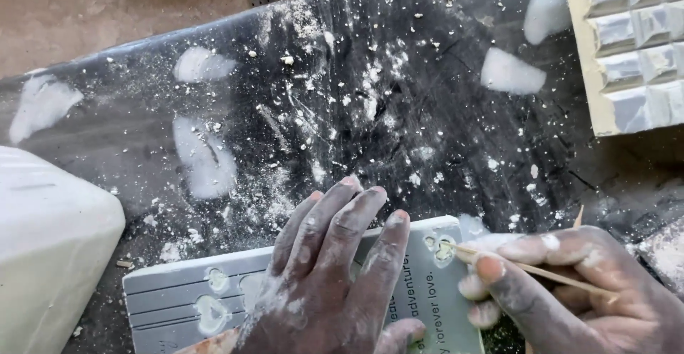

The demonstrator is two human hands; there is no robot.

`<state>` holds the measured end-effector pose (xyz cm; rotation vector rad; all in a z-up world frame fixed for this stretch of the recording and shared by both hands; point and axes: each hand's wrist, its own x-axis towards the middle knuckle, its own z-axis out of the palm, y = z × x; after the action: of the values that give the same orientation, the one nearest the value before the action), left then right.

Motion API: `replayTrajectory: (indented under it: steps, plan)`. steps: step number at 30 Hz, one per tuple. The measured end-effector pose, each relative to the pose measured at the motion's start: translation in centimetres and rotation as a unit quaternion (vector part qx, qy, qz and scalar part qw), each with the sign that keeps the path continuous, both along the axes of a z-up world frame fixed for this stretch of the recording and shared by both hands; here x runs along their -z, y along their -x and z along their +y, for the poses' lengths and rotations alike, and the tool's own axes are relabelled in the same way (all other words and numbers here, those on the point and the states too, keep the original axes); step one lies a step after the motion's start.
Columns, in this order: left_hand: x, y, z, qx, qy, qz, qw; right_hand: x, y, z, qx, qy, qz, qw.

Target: Meticulously cleaning white residue from small decorative engravings on a plaque using a wooden pick.

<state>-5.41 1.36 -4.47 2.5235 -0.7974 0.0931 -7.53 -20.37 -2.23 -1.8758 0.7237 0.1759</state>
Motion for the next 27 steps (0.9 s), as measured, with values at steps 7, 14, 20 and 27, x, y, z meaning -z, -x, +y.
replayTrajectory:
  steps: [7,14,20,27]
  plan:
    - [-0.2,-0.5,-0.6,-0.016,-0.001,-0.006,1.0,-0.4,-0.3,2.7,0.08,0.04,-0.024,0.996]
    - [0.1,-0.7,-0.4,-0.01,0.009,-0.065,0.998,-0.4,-1.3,2.1,0.146,-0.105,-0.013,0.984]
    - [0.3,-0.7,0.1,0.011,-0.011,-0.084,0.996,-1.1,-3.5,-1.4,-0.183,0.081,0.037,0.979]
    - [0.5,-0.4,0.2,0.016,0.009,-0.076,0.997,-3.8,-9.8,-0.3,-0.404,0.23,0.239,0.852]
